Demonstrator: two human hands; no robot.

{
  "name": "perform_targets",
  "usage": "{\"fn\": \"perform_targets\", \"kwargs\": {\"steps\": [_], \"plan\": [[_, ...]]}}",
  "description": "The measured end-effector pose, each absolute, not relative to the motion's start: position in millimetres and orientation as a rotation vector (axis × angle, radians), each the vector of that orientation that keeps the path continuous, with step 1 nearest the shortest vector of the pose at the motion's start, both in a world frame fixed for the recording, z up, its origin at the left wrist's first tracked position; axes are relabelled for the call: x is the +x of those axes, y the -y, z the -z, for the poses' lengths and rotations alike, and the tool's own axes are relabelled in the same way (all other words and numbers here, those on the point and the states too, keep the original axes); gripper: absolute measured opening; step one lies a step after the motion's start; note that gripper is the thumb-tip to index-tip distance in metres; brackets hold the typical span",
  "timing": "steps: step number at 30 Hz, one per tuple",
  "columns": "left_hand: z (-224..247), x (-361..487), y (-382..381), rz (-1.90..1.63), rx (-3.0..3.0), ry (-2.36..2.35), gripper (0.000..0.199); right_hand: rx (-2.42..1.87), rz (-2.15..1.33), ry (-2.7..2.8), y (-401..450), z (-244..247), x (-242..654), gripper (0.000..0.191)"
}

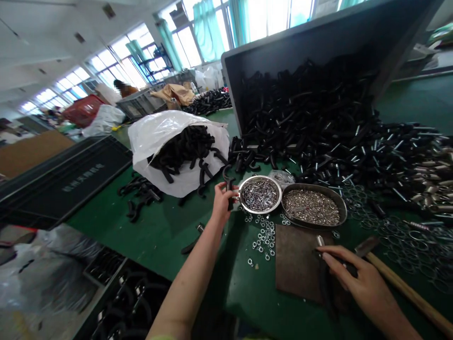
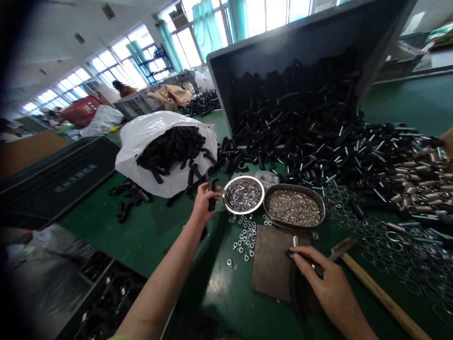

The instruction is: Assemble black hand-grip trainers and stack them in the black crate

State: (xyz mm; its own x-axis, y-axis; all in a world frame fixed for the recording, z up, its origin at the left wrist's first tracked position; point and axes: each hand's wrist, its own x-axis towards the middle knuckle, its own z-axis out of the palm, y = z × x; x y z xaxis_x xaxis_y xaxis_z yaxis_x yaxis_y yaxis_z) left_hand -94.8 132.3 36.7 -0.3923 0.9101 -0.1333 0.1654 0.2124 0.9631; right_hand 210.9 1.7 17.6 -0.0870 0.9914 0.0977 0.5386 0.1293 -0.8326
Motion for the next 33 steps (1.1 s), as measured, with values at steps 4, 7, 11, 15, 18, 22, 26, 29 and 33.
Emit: {"fn": "perform_targets", "kwargs": {"steps": [4, 7, 11, 15, 18, 22, 26, 29, 33], "plan": [[-37, -46, -42, -1.181, 0.884, -1.093, 0.046, -1.434, -0.901, 1.530, 5, -42, 188, 0.030], [-40, -14, 4, -1.074, 0.780, -0.970, 0.052, -1.341, -0.819, 1.508, 12, -59, 172, 0.026], [-51, 12, 28, -1.053, 0.857, -0.993, 0.070, -1.293, -0.670, 1.526, 22, -71, 162, 0.021], [-61, 25, 34, -1.058, 0.970, -0.955, 0.074, -1.292, -0.536, 1.580, 27, -75, 164, 0.018], [-63, 28, 38, -1.033, 1.102, -1.026, 0.071, -1.241, -0.462, 1.676, 30, -75, 169, 0.016], [-64, 28, 40, -0.867, 1.360, -1.297, 0.068, -1.161, -0.403, 1.784, 31, -69, 173, 0.014], [-66, 24, 37, -0.790, 1.341, -1.270, 0.070, -1.129, -0.429, 1.798, 27, -67, 177, 0.014], [-62, 21, 29, -0.733, 1.087, -1.054, 0.064, -1.068, -0.559, 1.964, 19, -72, 183, 0.018], [-53, 18, 22, -0.752, 0.793, -0.944, 0.067, -0.950, -0.490, 2.116, 15, -68, 191, 0.021]]}}
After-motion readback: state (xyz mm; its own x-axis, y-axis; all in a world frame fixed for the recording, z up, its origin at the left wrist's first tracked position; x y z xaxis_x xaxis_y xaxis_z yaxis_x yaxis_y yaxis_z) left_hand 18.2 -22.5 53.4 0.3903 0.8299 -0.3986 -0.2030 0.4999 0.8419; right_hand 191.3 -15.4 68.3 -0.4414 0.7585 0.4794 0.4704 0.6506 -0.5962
